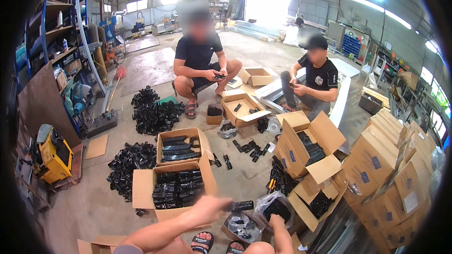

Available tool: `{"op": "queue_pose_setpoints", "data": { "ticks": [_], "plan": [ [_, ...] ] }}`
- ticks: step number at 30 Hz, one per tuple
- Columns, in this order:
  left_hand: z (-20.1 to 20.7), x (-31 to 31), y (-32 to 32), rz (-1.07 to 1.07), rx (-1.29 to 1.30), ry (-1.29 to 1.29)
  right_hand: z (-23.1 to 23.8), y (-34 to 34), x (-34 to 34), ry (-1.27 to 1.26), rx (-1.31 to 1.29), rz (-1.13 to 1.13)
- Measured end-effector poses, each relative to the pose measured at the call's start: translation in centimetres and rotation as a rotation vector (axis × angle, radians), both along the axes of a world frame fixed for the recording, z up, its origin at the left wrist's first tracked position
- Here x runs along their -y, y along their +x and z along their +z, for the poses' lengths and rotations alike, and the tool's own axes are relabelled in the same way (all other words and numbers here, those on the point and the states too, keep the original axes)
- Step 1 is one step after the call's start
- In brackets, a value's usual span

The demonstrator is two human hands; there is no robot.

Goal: The person picks up black metal parts from boxes on the floor, holds them to check their orientation, and places them back into different containers.

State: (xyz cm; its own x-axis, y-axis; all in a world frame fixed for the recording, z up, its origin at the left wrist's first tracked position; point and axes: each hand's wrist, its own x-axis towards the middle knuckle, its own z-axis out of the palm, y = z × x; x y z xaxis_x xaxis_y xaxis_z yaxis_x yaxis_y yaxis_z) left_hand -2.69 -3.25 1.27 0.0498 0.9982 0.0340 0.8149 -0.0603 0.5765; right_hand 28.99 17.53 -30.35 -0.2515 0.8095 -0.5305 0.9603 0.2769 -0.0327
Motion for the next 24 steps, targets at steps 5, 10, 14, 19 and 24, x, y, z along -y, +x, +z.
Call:
{"op": "queue_pose_setpoints", "data": {
  "ticks": [5,10,14,19,24],
  "plan": [
    [0.0,-0.2,0.2,0.001,-0.031,-0.035,-0.6,-0.1,-0.1,-0.007,-0.027,-0.046],
    [-1.1,-0.5,0.1,-0.010,-0.016,-0.034,0.6,-0.1,0.7,0.019,-0.123,-0.038],
    [-1.0,-0.9,0.2,-0.022,-0.013,-0.050,0.3,0.2,0.7,-0.044,-0.168,-0.211],
    [-1.4,-1.1,0.2,-0.034,-0.015,-0.038,-1.0,0.4,-0.2,-0.046,-0.114,-0.195],
    [-0.5,-0.8,0.2,-0.031,-0.022,-0.055,-0.2,-0.6,0.2,-0.081,0.002,-0.174]
  ]
}}
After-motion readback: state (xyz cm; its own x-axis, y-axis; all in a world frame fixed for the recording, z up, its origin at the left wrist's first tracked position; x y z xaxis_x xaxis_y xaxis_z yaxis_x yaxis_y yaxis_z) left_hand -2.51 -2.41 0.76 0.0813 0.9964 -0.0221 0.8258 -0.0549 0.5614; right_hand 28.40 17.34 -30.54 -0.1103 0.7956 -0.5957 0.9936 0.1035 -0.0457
